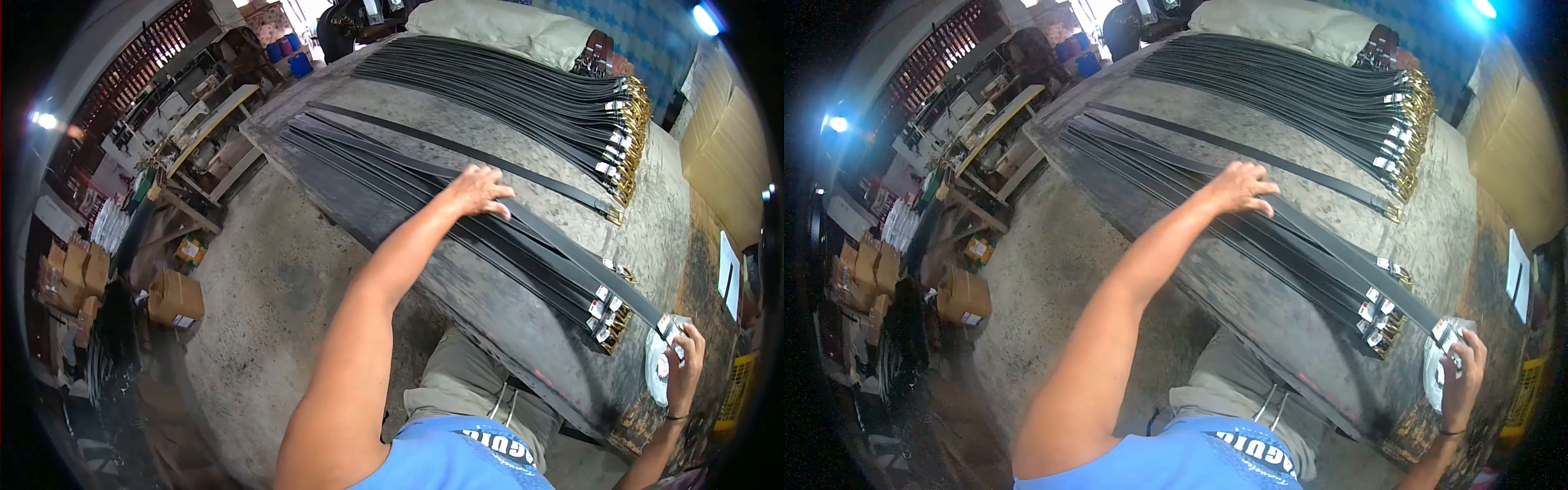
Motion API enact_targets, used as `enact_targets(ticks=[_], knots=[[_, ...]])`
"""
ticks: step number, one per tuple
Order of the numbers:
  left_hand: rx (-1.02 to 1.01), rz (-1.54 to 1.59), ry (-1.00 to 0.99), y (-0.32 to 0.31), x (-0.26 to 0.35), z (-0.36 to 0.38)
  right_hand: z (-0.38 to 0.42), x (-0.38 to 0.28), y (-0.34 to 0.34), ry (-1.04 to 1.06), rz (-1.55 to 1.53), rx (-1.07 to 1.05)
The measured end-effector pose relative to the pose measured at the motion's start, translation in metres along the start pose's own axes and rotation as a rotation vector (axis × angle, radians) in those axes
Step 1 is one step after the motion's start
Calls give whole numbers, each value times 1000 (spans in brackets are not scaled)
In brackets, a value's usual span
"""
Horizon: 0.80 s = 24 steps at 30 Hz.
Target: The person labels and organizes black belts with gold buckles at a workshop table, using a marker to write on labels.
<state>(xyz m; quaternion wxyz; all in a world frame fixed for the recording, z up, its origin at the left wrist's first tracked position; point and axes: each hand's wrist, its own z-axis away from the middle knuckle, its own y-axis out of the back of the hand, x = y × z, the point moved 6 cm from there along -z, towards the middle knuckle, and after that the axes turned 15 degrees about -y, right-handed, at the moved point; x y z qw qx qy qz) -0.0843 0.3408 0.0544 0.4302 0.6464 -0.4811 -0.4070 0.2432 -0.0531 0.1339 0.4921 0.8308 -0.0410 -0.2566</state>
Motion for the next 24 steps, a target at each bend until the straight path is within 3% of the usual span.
enact_targets(ticks=[6, 7, 10, 11, 18, 22, 24], knots=[[-83, 321, 8, 1, 33, -20, 21, 38, 13, -72, -90, -95], [58, 240, -9, -3, 25, -14, 16, 32, 11, -72, -97, -112], [-98, 223, 110, -3, 6, -4, -1, -2, 1, -50, -123, -96], [-127, 188, 138, 3, 1, 1, -12, -14, -7, 77, -96, -84], [-80, 37, 170, 29, -53, 56, -66, -50, -71, 210, -210, -81], [-208, 36, 372, 11, -56, 75, -77, -43, -113, 160, -220, -294], [-302, 128, 451, -9, -42, 73, -79, -37, -123, 55, -258, -538]])
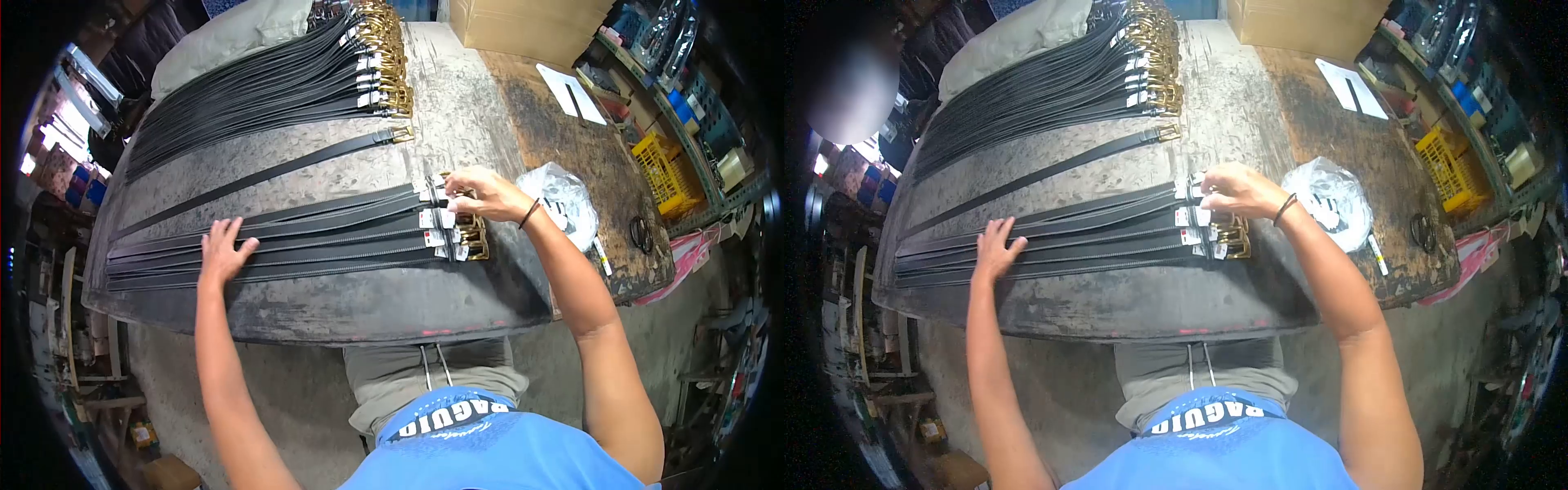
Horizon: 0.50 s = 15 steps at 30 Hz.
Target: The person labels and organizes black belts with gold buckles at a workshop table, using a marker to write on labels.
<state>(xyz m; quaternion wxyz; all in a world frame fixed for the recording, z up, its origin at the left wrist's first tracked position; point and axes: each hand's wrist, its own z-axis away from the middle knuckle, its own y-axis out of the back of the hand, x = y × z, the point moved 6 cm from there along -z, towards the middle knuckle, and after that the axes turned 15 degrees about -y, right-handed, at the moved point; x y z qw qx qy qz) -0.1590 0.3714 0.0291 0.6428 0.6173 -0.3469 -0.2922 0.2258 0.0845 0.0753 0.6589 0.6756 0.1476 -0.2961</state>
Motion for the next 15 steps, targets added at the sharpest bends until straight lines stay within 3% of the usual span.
enact_targets(ticks=[2, 4, 6, 10, 12, 15], knots=[[59, 10, -74, -26, 14, -5, -4, 2, 19, 110, -7, 213], [219, -19, -61, -29, 32, 2, -28, 14, 37, -72, -167, 164], [231, 16, -47, -30, 30, 1, -58, 23, 46, -128, -107, 201], [355, -53, -28, -32, 22, 6, -128, 29, 35, -100, 103, 106], [406, -16, -42, -29, 24, 6, -161, 38, 17, -177, 324, -30], [400, -28, -48, -31, 24, 5, -198, 41, -2, -314, 410, -103]])
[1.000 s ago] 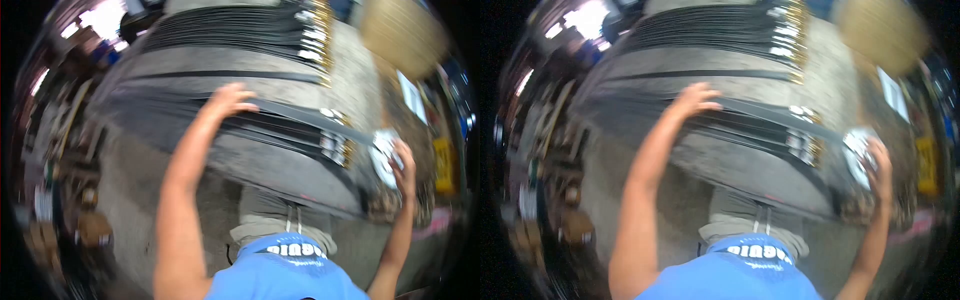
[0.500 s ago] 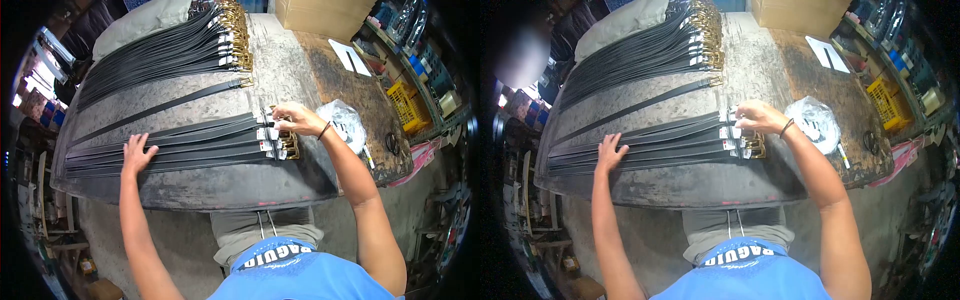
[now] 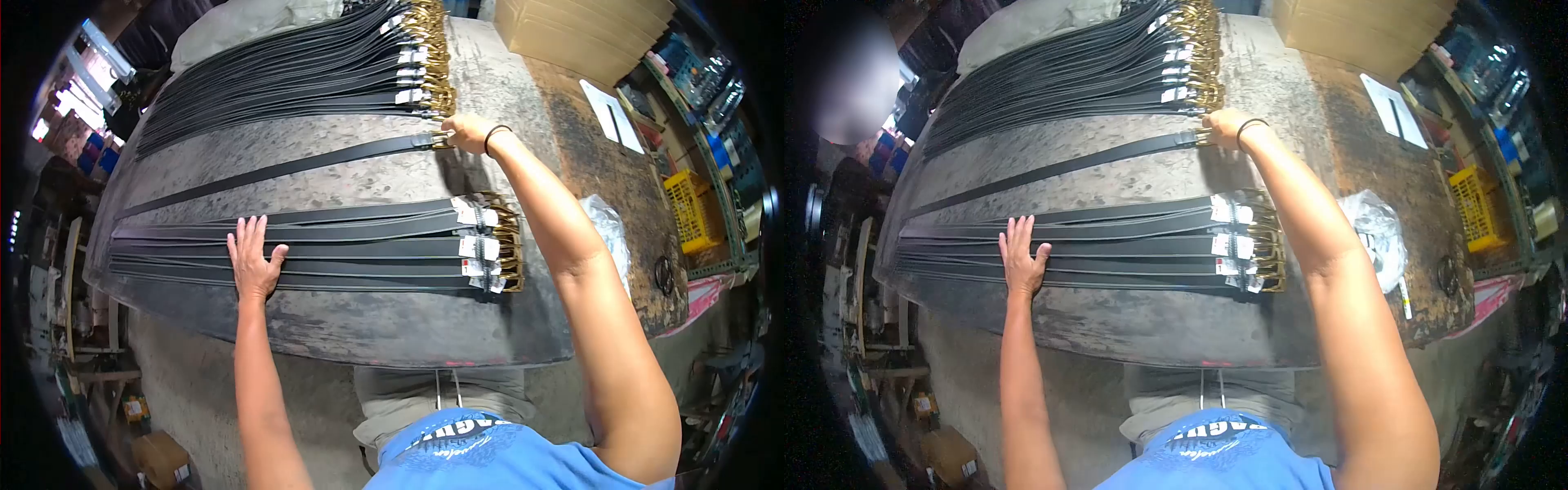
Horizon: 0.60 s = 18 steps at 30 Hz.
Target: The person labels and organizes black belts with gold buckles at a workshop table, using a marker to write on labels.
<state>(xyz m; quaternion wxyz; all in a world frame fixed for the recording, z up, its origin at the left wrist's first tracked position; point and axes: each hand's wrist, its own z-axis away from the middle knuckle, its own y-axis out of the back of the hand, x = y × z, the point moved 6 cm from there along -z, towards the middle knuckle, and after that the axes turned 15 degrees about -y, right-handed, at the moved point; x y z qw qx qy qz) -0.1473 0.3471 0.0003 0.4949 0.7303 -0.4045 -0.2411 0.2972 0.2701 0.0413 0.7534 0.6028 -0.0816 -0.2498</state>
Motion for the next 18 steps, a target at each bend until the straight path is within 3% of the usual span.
enact_targets(ticks=[5, 7, 9, 11, 13, 18], knots=[[45, 27, 2, 4, 2, -1, -29, -34, -20, 126, 263, 10], [78, 33, -1, 6, 2, 0, -45, -22, -46, 112, 130, 142], [76, 21, 10, 10, 5, 0, -17, -39, -30, 21, 293, 125], [95, -5, 8, 9, 3, 2, -19, -43, -30, 114, 336, 63], [105, -3, 21, 10, 2, 3, 6, -49, -11, 260, 199, 232], [109, 0, 42, 10, 3, 4, 65, -76, 24, 368, 174, 368]])
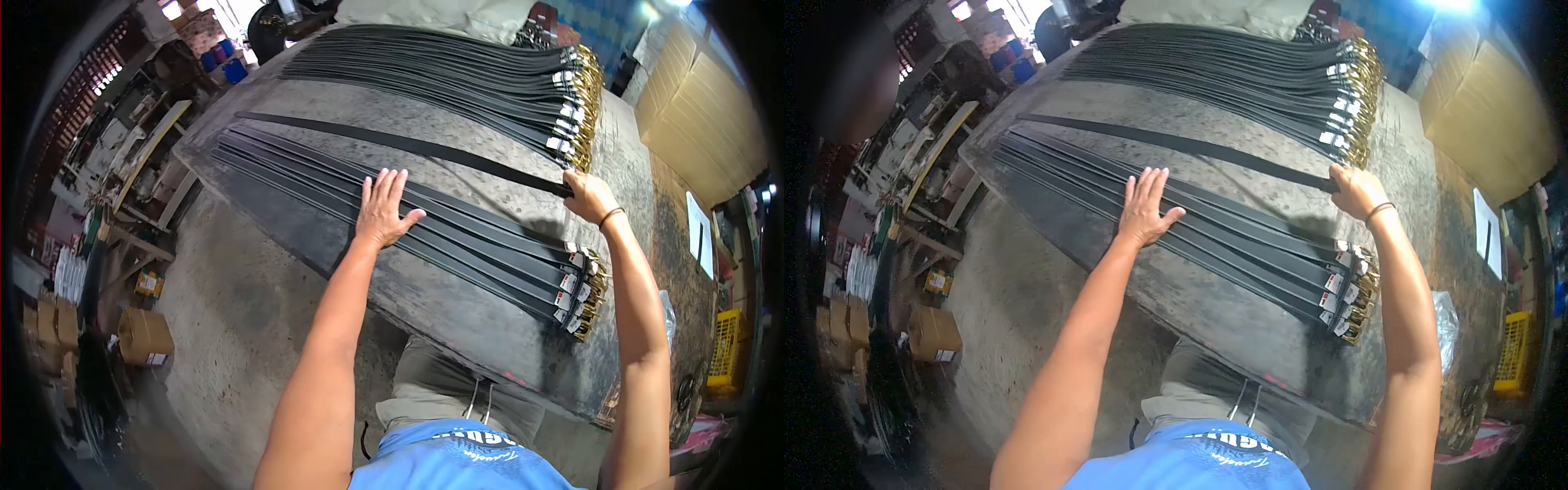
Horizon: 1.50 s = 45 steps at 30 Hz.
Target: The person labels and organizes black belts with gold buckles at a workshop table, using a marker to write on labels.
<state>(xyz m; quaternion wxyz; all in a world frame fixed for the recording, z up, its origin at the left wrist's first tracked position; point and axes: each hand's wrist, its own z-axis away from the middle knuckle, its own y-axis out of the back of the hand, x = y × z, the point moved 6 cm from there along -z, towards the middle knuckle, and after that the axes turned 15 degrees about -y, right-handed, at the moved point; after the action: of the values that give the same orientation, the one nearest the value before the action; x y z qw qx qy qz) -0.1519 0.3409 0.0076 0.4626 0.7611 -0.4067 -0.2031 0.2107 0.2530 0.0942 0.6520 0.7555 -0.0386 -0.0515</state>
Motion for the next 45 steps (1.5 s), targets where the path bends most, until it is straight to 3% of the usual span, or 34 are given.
enact_targets(ticks=[2, 7, 11, 13, 15, 17, 22, 25, 27, 28, 31, 35, 36, 40, 45], knots=[[-36, -24, -7, -4, -1, 1, 15, -20, 26, 40, -8, 81], [-62, -128, -95, -1, 16, -7, 51, -58, 77, 48, -7, 58], [182, -30, -229, 32, 62, -25, 102, -82, 107, 105, -108, -44], [160, -67, -325, 43, 81, -33, 139, -88, 113, 109, -261, -179], [111, 118, -447, 34, 83, -29, 184, -85, 122, 124, -333, -227], [37, 90, -513, 47, 102, -13, 231, -57, 119, 12, -287, -252], [-111, 65, -532, 45, 110, 50, 353, 50, 68, -665, -558, -666], [-160, 47, -499, 38, 103, 74, 410, 89, 29, -802, -755, -697], [-185, 74, -494, 33, 103, 76, 419, 83, 26, -819, -807, -705], [-163, 57, -477, 34, 104, 76, 418, 86, 24, -736, -648, -672], [-189, 30, -434, 34, 98, 77, 412, 81, 22, -719, -545, -692], [-231, 43, -401, 41, 98, 81, 420, 106, -9, -711, -693, -587], [-243, 59, -379, 43, 98, 82, 420, 102, -7, -825, -764, -616], [-218, 72, -391, 49, 104, 83, 421, 105, -10, -745, -700, -545], [-212, 271, -494, 41, 155, 70, 423, 104, -8, -762, -676, -502]])
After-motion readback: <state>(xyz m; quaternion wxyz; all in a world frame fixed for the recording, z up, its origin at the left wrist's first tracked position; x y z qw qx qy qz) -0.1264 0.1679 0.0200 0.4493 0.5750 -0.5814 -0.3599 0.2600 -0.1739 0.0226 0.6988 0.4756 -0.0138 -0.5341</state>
